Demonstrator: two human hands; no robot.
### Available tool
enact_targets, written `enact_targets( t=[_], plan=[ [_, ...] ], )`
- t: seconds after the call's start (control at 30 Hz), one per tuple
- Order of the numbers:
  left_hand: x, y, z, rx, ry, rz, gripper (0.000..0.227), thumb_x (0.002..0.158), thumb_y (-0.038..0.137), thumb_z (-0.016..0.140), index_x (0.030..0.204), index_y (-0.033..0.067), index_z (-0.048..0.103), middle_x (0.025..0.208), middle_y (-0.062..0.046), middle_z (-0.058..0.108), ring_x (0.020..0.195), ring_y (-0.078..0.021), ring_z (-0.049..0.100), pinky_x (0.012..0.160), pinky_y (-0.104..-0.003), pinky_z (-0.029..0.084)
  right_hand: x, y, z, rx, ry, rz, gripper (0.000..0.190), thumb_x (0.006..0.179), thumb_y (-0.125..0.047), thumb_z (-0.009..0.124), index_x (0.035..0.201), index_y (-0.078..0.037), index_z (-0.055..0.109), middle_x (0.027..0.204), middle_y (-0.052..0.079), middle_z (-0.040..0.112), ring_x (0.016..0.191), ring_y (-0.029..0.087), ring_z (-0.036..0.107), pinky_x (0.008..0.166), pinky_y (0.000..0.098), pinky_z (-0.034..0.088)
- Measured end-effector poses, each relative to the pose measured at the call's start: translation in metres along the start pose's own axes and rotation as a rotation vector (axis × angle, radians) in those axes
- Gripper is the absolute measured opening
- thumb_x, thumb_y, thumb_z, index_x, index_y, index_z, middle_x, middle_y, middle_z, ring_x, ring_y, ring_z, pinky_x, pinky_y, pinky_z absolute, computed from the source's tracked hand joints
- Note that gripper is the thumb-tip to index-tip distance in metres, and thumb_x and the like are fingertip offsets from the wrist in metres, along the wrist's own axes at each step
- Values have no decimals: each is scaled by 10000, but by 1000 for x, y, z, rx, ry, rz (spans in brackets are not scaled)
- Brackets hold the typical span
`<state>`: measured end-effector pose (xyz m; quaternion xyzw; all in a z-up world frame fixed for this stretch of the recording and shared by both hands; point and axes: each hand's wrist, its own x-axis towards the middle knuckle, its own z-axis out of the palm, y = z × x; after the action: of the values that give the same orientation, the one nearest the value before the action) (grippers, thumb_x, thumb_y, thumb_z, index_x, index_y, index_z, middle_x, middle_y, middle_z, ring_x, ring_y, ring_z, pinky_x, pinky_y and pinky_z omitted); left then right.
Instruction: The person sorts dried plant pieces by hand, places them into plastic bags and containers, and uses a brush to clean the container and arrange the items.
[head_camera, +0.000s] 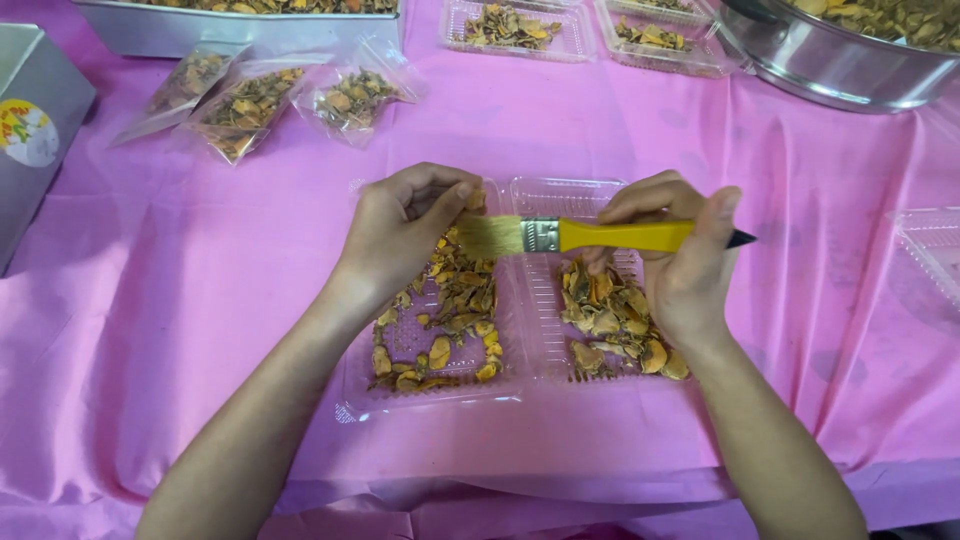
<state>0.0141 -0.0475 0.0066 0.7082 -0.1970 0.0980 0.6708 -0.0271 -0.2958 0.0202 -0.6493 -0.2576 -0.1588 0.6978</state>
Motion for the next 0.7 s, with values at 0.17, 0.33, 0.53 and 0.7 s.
enact_targets(
  t=[0.17,0.33,0.53,0.7],
  plan=[
    [-1,6,-2,-94,48,-20,178,989,108,622,1108,8,708,984,-116,778,939,-159,764,894,-276,679,2,4,-7,76,264,-182,686,968,-684,390,933,-71,696,894,76,678,741,218,723,625,291,640],
    [-9,12,25,-47,-18,27,167,1015,91,563,1068,14,702,964,-119,769,910,-195,768,870,-304,692,9,-22,1,161,590,-153,617,823,-670,477,839,-77,647,863,69,653,655,268,657,545,329,577],
    [-28,57,36,250,-566,-10,630,979,446,460,1503,97,425,1559,-178,485,1416,-337,500,1090,-496,460,7,-25,1,144,590,-131,623,821,-677,464,840,-79,640,840,87,645,646,269,671,528,312,570],
    [-23,52,0,210,-460,185,389,1031,143,510,1411,66,489,1474,-154,567,1352,-289,601,979,-352,606,6,-24,-3,159,542,-131,623,830,-680,502,852,-81,668,845,53,666,636,255,685,518,295,570]
  ],
)
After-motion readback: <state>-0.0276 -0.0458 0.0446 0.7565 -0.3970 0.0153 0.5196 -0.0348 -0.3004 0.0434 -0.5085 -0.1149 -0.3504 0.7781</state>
